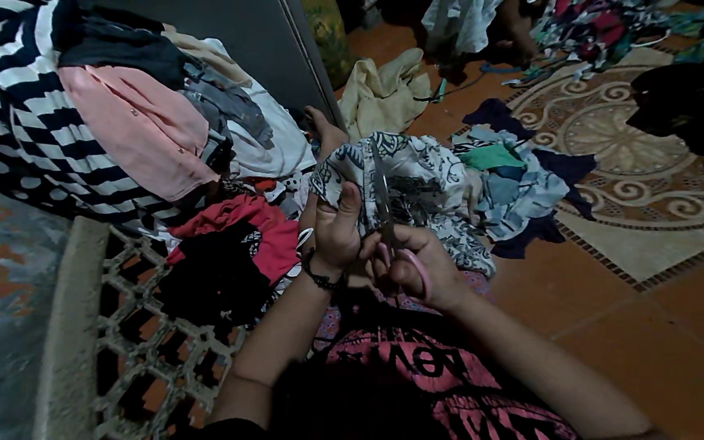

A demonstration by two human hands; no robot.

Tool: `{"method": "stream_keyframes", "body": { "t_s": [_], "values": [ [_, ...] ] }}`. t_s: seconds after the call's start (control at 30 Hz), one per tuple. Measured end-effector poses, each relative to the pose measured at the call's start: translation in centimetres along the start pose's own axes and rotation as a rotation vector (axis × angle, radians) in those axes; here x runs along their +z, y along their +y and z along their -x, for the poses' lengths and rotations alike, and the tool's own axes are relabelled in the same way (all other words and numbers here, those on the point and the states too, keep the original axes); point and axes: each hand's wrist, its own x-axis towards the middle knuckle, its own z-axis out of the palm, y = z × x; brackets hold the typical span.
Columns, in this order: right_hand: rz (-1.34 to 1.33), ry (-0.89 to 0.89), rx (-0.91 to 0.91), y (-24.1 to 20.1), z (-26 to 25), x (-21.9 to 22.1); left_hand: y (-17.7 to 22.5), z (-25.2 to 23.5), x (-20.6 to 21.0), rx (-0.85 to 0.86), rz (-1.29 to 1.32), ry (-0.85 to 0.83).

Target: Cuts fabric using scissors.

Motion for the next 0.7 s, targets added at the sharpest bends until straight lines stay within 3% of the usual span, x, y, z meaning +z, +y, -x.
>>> {"method": "stream_keyframes", "body": {
  "t_s": [0.1, 0.2, 0.33, 0.47, 0.6, 0.7],
  "values": [
    [-0.016, 0.023, 0.023, 0.1, 0.1, 0.1, 0.1, 0.2, 0.4, -0.034, -0.057, 0.086],
    [0.025, 0.059, 0.050, 0.2, 0.5, -0.3, 1.7, -0.3, 0.8, -0.285, -0.017, 0.242],
    [0.143, 0.106, 0.106, 0.7, 1.4, -0.8, 3.1, -1.5, -1.9, -0.716, 0.293, 0.106],
    [0.287, 0.108, 0.091, 1.8, 2.0, -1.2, 3.3, -0.7, -2.3, -0.953, 0.431, 0.129],
    [0.443, 0.094, 0.025, 2.6, 2.4, -2.0, 3.3, -0.2, -2.0, -1.025, 0.488, 0.089],
    [0.453, 0.080, 0.024, 2.6, 2.7, -2.3, 3.7, -0.2, -1.7, -0.901, 0.333, 0.163]
  ]
}}
